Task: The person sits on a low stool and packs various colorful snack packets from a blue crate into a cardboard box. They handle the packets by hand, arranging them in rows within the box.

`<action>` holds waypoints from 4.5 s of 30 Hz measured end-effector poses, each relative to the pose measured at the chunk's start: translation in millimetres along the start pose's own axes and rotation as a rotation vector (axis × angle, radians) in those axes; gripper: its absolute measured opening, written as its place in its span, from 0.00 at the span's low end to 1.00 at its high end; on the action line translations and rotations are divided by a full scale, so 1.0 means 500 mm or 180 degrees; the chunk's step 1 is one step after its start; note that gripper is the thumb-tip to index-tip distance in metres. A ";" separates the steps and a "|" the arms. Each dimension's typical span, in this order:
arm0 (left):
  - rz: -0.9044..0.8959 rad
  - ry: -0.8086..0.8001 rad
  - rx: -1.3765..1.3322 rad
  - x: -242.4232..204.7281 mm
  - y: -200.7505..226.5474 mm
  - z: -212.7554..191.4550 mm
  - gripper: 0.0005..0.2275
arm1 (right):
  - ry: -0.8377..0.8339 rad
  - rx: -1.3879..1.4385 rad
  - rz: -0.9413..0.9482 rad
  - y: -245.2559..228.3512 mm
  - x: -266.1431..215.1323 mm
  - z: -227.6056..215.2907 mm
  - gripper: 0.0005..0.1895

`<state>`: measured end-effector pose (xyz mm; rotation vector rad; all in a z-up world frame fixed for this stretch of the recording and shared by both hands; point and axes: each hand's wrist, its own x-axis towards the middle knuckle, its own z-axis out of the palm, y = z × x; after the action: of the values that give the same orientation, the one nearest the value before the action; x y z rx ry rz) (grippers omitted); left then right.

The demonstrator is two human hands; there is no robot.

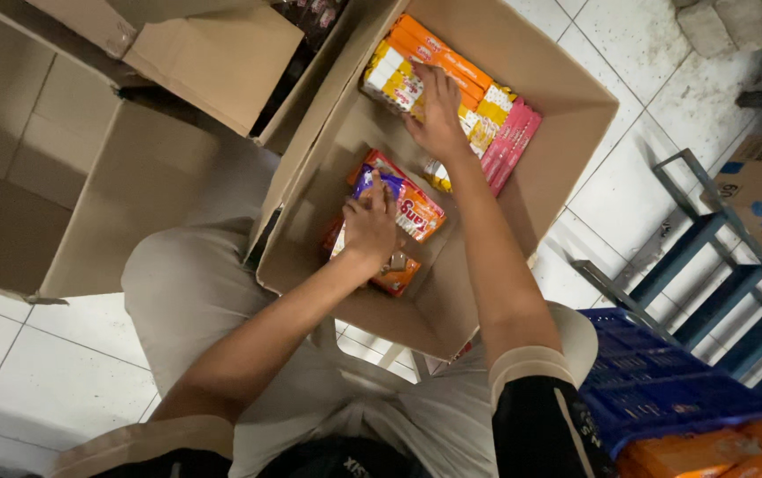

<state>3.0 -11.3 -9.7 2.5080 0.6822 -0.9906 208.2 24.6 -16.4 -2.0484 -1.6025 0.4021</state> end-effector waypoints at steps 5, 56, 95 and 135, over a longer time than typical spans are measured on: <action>-0.0009 0.0127 0.0008 -0.003 0.000 0.000 0.30 | -0.0226 -0.0740 0.0302 -0.014 0.013 0.017 0.48; -0.0353 0.1239 -0.2162 0.000 -0.281 -0.174 0.06 | -0.0824 -0.0655 0.1038 -0.024 0.011 0.062 0.49; -0.0398 0.1116 -0.1928 0.013 -0.273 -0.163 0.04 | -0.0843 -0.2457 0.1954 -0.038 -0.042 0.106 0.53; -0.0392 0.1960 -0.2103 -0.144 -0.174 -0.314 0.35 | -0.0224 0.2336 0.3504 -0.246 -0.263 0.052 0.58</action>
<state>-7.1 114.5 136.5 2.1468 1.1247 0.0399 60.2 -74.7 20.8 -2.0727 -0.0971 1.2134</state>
